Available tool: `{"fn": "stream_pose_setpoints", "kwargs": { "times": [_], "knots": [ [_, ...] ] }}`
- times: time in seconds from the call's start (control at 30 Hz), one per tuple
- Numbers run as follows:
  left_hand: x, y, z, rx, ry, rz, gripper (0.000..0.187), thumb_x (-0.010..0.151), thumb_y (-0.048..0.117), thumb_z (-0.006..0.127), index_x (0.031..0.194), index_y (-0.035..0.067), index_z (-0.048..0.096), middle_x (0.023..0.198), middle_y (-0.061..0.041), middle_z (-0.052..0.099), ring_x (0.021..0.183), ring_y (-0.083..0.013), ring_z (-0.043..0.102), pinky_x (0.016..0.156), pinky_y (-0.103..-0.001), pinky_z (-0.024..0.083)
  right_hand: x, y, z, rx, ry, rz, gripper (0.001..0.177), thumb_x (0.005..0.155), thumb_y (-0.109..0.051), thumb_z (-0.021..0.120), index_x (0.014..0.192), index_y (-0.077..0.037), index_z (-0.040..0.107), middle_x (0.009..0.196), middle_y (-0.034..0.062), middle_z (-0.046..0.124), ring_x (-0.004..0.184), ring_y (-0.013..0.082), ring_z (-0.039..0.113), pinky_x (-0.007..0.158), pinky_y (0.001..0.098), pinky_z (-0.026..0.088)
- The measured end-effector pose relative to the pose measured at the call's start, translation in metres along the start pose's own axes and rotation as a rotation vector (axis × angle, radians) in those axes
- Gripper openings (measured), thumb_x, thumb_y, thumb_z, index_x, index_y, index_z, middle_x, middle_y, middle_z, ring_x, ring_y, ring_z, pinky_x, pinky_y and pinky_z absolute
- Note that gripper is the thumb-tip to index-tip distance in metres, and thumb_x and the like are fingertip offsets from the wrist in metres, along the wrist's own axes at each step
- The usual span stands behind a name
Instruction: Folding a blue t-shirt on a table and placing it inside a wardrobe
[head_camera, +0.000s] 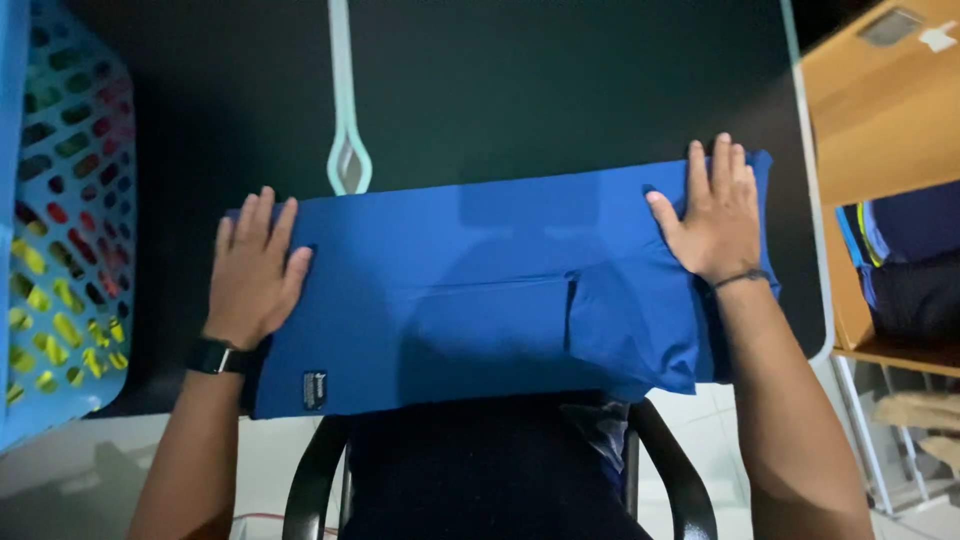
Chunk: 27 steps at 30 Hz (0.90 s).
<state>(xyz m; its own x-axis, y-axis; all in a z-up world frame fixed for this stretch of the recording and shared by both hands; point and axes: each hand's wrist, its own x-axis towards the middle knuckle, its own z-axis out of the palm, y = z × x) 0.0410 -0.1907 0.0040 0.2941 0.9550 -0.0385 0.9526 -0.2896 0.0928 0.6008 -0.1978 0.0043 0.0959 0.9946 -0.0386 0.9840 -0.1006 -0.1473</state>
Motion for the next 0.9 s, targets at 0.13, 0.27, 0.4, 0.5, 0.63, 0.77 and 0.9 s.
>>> {"fn": "stream_pose_setpoints", "kwargs": {
  "times": [0.13,0.27,0.4,0.5,0.63,0.77,0.9],
  "knots": [
    [-0.012,-0.030,0.003,-0.031,0.026,-0.042,0.064,0.109,0.038,0.036,0.165,0.008,0.028,0.171,-0.023,0.022,0.156,-0.0428,0.021,0.122,-0.064,0.018,-0.001,0.003,0.006,0.016,0.049,-0.030,0.085,0.106,-0.061,0.041,0.166,-0.003,0.029,0.169,0.0297,0.019,0.156,0.0452,0.016,0.127,0.0568,0.012],
    [-0.017,-0.026,-0.005,-0.030,0.025,-0.086,0.071,0.109,0.047,0.031,0.166,0.005,0.024,0.171,-0.024,0.018,0.156,-0.0459,0.014,0.122,-0.067,0.015,-0.007,0.008,0.007,0.006,0.188,-0.129,0.078,0.108,-0.050,0.054,0.162,0.005,0.041,0.165,0.0356,0.029,0.153,0.0490,0.025,0.125,0.0579,0.019],
    [-0.009,0.023,-0.033,-0.019,0.088,0.013,0.078,0.100,0.044,0.045,0.162,0.000,0.028,0.168,-0.030,0.015,0.153,-0.0534,0.011,0.120,-0.069,0.014,-0.040,0.011,-0.016,0.109,0.391,-0.422,0.049,0.106,-0.020,0.066,0.146,0.008,0.059,0.157,0.0343,0.040,0.145,0.0526,0.042,0.119,0.0585,0.037],
    [0.004,0.083,-0.066,0.076,0.146,0.277,0.069,0.085,0.035,0.069,0.143,0.007,0.044,0.152,-0.024,0.036,0.137,-0.0462,0.036,0.110,-0.061,0.032,-0.094,0.001,-0.032,0.108,0.407,-0.389,0.031,0.106,-0.015,0.065,0.131,0.003,0.068,0.135,0.0271,0.065,0.123,0.0437,0.062,0.107,0.0516,0.046],
    [0.019,0.136,-0.011,0.032,0.338,0.831,0.050,0.096,0.045,0.065,0.138,0.020,0.057,0.146,-0.012,0.054,0.138,-0.0351,0.049,0.114,-0.058,0.038,-0.164,0.004,-0.010,0.048,0.274,-0.210,0.028,0.094,-0.041,0.072,0.116,-0.024,0.076,0.110,-0.0010,0.075,0.105,0.0250,0.068,0.091,0.0407,0.048],
    [0.019,0.227,0.014,-0.170,0.300,1.112,0.035,0.100,0.032,0.062,0.128,0.011,0.068,0.135,-0.016,0.065,0.131,-0.0336,0.059,0.115,-0.057,0.040,-0.204,-0.012,-0.021,0.039,0.200,-0.147,0.042,0.083,-0.048,0.077,0.119,-0.026,0.075,0.126,0.0003,0.070,0.118,0.0264,0.061,0.093,0.0419,0.046],
    [0.018,0.274,0.017,-0.213,0.261,1.239,0.025,0.101,0.022,0.062,0.122,0.008,0.067,0.124,-0.014,0.062,0.120,-0.0305,0.062,0.111,-0.051,0.046,-0.225,-0.017,-0.022,0.120,0.290,-0.165,0.034,0.089,-0.034,0.076,0.117,-0.015,0.074,0.123,0.0094,0.069,0.118,0.0318,0.062,0.097,0.0443,0.048]
  ]
}}
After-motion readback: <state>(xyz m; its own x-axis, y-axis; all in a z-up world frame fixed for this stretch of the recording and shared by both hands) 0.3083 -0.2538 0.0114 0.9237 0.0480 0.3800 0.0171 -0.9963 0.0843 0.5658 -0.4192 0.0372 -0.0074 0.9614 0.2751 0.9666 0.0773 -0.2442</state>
